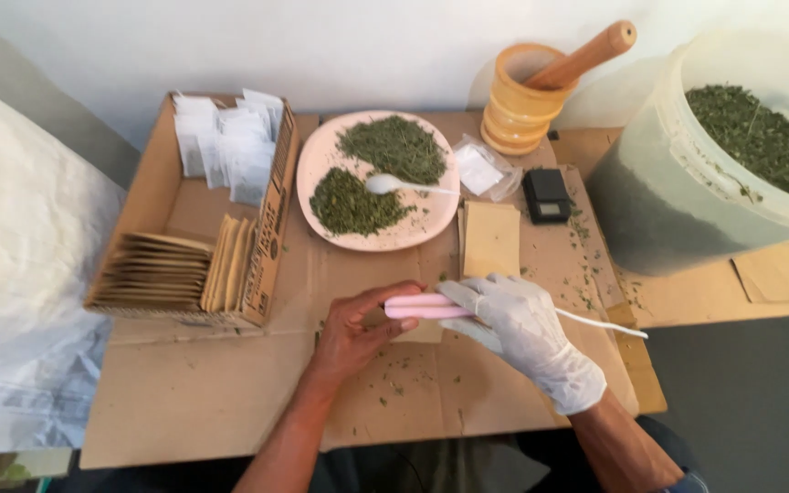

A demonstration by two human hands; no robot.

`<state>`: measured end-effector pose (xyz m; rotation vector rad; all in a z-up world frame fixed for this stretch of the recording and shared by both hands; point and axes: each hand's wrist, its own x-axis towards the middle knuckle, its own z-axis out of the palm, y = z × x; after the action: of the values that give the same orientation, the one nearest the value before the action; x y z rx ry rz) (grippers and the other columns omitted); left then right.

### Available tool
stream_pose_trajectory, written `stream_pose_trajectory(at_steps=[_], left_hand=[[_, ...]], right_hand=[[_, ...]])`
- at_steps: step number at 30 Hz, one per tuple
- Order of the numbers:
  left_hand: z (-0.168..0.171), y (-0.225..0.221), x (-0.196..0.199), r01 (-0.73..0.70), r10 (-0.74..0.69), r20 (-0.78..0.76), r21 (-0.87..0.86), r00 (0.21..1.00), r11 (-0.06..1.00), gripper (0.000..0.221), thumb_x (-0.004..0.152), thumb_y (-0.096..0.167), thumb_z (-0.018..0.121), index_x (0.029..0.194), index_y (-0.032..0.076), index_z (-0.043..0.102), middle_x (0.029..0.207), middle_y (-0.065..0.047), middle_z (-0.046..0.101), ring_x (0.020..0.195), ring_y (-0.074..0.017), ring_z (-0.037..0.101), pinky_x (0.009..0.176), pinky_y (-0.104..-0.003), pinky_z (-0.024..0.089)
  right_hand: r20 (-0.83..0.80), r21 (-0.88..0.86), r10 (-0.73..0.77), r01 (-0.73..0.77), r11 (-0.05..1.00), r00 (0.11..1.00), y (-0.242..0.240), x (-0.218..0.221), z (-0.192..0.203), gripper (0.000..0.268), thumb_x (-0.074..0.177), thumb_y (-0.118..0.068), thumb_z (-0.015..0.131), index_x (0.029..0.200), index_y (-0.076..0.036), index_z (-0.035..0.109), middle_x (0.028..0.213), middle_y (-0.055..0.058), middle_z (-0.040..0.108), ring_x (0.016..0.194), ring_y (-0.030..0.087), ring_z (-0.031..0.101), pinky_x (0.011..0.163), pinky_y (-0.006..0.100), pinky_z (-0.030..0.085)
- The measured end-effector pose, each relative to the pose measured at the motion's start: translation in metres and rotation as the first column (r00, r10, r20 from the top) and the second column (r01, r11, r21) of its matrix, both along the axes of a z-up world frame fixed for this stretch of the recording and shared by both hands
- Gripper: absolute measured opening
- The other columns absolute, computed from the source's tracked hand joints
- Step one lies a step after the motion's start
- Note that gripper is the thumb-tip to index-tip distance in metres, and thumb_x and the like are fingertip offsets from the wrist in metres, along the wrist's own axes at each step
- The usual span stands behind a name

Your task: Folding and heat-sealing small tea bags using a hair straightener as a sealer.

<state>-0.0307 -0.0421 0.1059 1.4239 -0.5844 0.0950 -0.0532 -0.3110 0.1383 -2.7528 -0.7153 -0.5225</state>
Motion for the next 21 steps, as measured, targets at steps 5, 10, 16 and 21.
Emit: stream_pose_trajectory(at_steps=[5,10,16,21], left_hand=[[0.001,0.000,-0.002,0.018,-0.018,-0.004,-0.023,1.000,1.000,0.039,0.091,0.009,0.094,0.129,0.004,0.086,0.124,-0.019,0.087,0.122,-0.0345,0.077,0.105,-0.053,0.060],[0.007,0.002,-0.004,0.033,-0.034,-0.036,-0.019,0.999,0.999,0.039,0.092,0.008,0.094,0.129,0.001,0.085,0.124,-0.022,0.087,0.123,-0.0386,0.077,0.107,-0.058,0.058],[0.015,0.003,-0.007,0.045,-0.040,-0.118,0.040,0.992,0.998,0.044,0.096,0.017,0.087,0.138,0.007,0.078,0.140,-0.010,0.082,0.132,-0.0196,0.075,0.113,-0.037,0.064],[0.016,0.006,-0.007,0.062,-0.060,-0.117,0.016,0.991,0.998,0.050,0.097,0.023,0.088,0.144,0.011,0.075,0.137,-0.008,0.081,0.120,-0.0171,0.074,0.099,-0.032,0.062]], right_hand=[[0.011,0.009,-0.009,0.009,1.000,1.000,0.002,-0.001,-0.001,0.037,0.098,-0.058,0.074,0.130,-0.037,0.079,0.109,-0.013,0.081,0.092,0.014,0.074,0.077,0.031,0.061],[0.022,0.048,-0.014,0.013,0.999,1.000,0.006,-0.001,0.006,0.034,0.098,-0.057,0.076,0.125,-0.037,0.081,0.107,-0.014,0.082,0.090,0.013,0.074,0.076,0.028,0.059],[0.158,0.039,0.109,-0.117,0.992,0.981,0.007,0.000,0.006,0.030,0.103,-0.043,0.081,0.124,-0.023,0.072,0.084,-0.005,0.064,0.069,0.019,0.061,0.055,0.036,0.049],[0.133,0.012,0.067,-0.069,0.998,0.989,0.008,-0.002,0.003,0.035,0.102,-0.046,0.079,0.128,-0.024,0.072,0.087,-0.007,0.068,0.071,0.019,0.063,0.055,0.039,0.051]])
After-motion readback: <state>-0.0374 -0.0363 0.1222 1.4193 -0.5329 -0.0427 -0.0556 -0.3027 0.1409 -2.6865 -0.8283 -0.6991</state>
